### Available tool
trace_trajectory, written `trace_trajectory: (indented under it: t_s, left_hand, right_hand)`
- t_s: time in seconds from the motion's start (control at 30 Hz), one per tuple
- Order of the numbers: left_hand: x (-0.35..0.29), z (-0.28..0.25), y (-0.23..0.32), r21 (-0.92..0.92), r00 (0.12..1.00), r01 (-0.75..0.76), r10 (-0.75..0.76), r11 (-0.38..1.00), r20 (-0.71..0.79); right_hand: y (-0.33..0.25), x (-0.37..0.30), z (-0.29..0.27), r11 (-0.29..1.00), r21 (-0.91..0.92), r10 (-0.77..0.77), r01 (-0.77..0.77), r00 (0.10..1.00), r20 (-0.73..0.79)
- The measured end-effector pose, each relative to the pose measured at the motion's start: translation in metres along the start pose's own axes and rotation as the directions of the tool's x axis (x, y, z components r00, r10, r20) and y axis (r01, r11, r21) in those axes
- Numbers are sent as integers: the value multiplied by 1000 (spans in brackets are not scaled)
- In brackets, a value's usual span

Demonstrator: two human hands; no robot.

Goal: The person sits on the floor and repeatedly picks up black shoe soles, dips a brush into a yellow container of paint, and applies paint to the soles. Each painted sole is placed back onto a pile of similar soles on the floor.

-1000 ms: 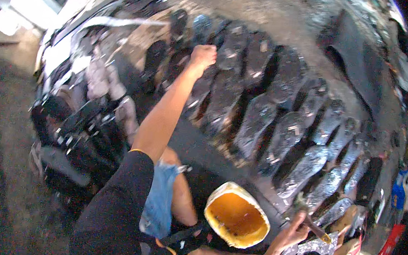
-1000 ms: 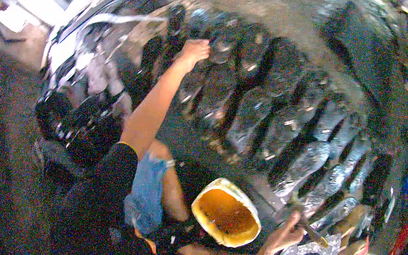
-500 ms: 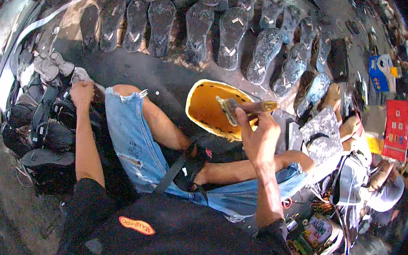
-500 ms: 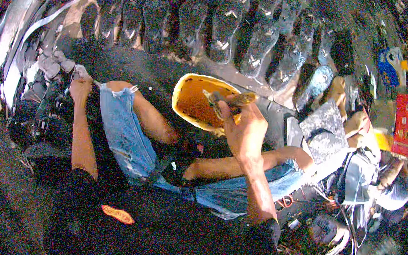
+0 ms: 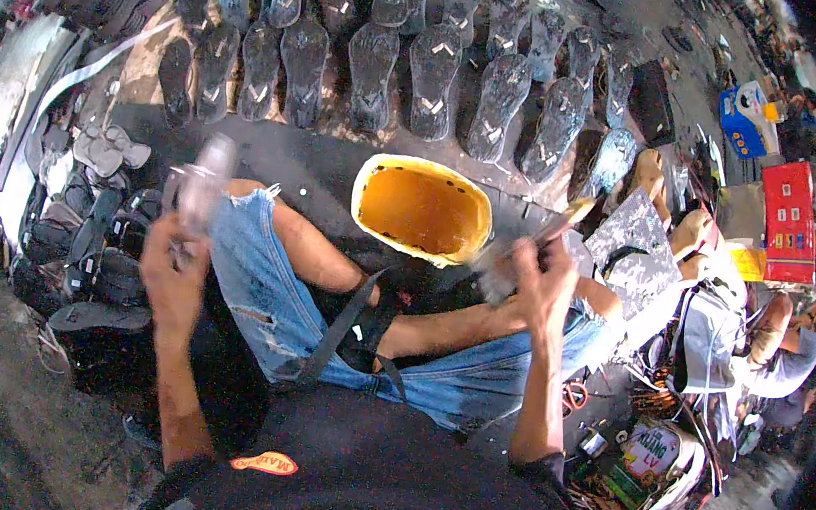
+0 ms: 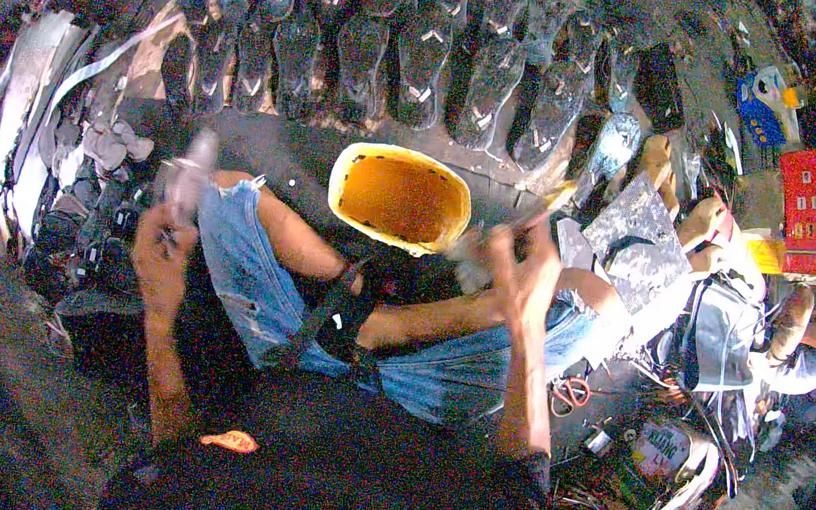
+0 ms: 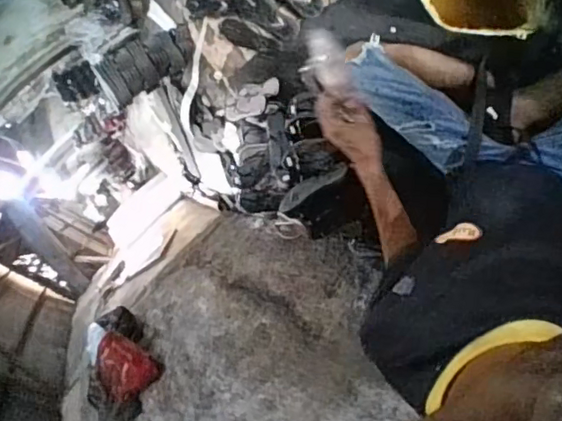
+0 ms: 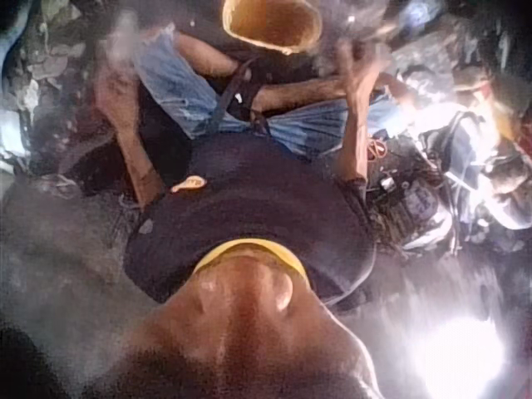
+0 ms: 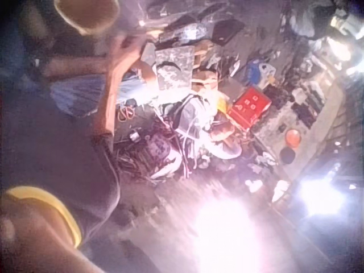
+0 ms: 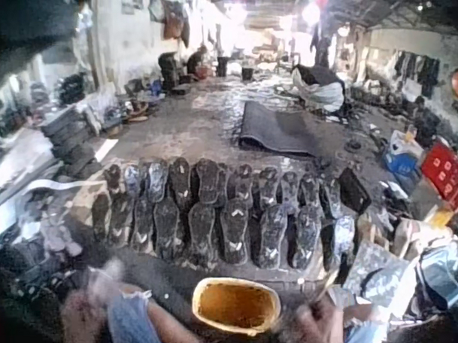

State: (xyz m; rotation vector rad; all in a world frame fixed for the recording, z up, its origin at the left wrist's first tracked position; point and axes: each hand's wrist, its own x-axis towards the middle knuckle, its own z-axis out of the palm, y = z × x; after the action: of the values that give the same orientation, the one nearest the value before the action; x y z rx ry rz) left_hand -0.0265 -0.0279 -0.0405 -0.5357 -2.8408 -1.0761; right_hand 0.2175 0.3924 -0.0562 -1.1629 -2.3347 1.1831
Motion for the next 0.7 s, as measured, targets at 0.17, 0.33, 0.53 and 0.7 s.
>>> trace_trajectory:
  t_s: [0.17, 0.33, 0.53, 0.7]
  left_hand:
    - [-66, 35, 16, 352, 976, -211, 178, 912, 124]
    - [-45, 34, 76, -793, 791, 599, -231, 109, 566]
    - [-57, 79, 110, -618, 677, 701, 58, -356, 734]
    - [-55, 77, 107, -626, 698, 698, 134, -348, 703]
  right_hand:
    - [3, -6, 9, 817, 569, 142, -90, 989, -48]
    - [-58, 22, 7, 658, 753, 46, 15, 997, -60]
    - [-142, 2, 67, 564, 223, -817, 795, 576, 14]
    - [-145, 10, 52, 565, 156, -797, 810, 585, -152]
